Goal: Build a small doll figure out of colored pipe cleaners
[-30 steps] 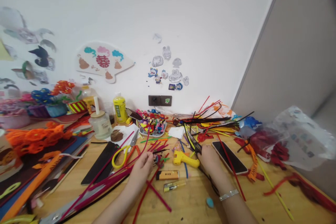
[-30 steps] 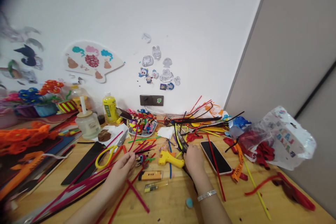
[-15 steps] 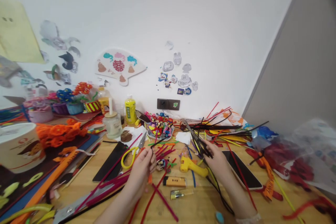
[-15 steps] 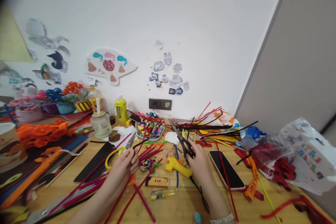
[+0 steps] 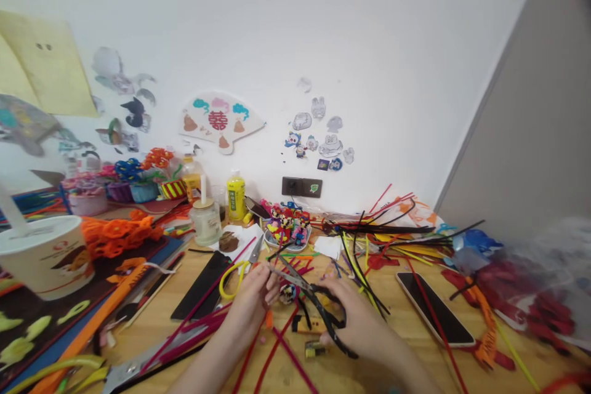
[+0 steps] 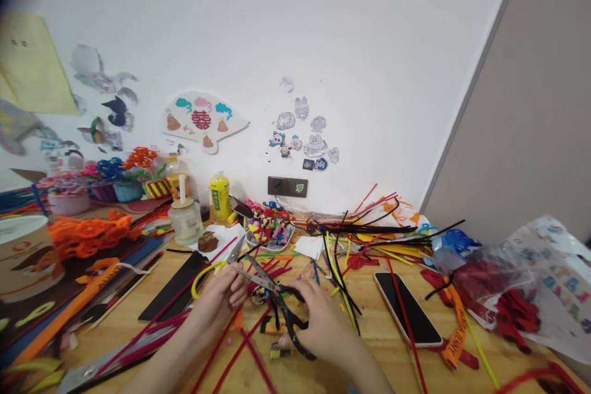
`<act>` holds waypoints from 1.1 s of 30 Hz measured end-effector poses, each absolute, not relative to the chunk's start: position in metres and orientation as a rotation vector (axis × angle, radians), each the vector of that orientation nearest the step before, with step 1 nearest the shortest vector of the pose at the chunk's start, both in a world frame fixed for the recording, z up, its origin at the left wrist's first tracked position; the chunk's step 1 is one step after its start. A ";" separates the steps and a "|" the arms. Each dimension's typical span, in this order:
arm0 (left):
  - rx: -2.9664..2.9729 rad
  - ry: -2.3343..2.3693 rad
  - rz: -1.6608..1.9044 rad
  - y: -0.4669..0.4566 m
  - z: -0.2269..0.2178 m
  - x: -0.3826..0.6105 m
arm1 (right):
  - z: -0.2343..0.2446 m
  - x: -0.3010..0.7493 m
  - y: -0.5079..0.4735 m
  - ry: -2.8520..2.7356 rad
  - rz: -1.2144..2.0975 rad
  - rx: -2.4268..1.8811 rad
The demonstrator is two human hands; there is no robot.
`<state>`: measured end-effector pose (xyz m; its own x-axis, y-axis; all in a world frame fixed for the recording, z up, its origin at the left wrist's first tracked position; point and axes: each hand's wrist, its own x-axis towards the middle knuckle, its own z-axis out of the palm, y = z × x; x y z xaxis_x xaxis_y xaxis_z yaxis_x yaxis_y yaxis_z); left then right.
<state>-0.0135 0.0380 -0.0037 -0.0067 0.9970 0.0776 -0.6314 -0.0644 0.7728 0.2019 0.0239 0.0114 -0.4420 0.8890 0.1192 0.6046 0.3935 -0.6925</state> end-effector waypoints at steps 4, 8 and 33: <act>0.810 0.668 1.408 0.035 -0.008 -0.005 | 0.003 0.196 0.025 -2.111 0.890 -1.230; 0.857 0.706 1.430 0.033 -0.009 -0.004 | 0.004 0.196 0.024 -2.081 0.952 -1.210; 1.101 1.019 1.440 0.038 -0.016 -0.007 | 0.003 0.196 0.024 -1.989 1.073 -1.205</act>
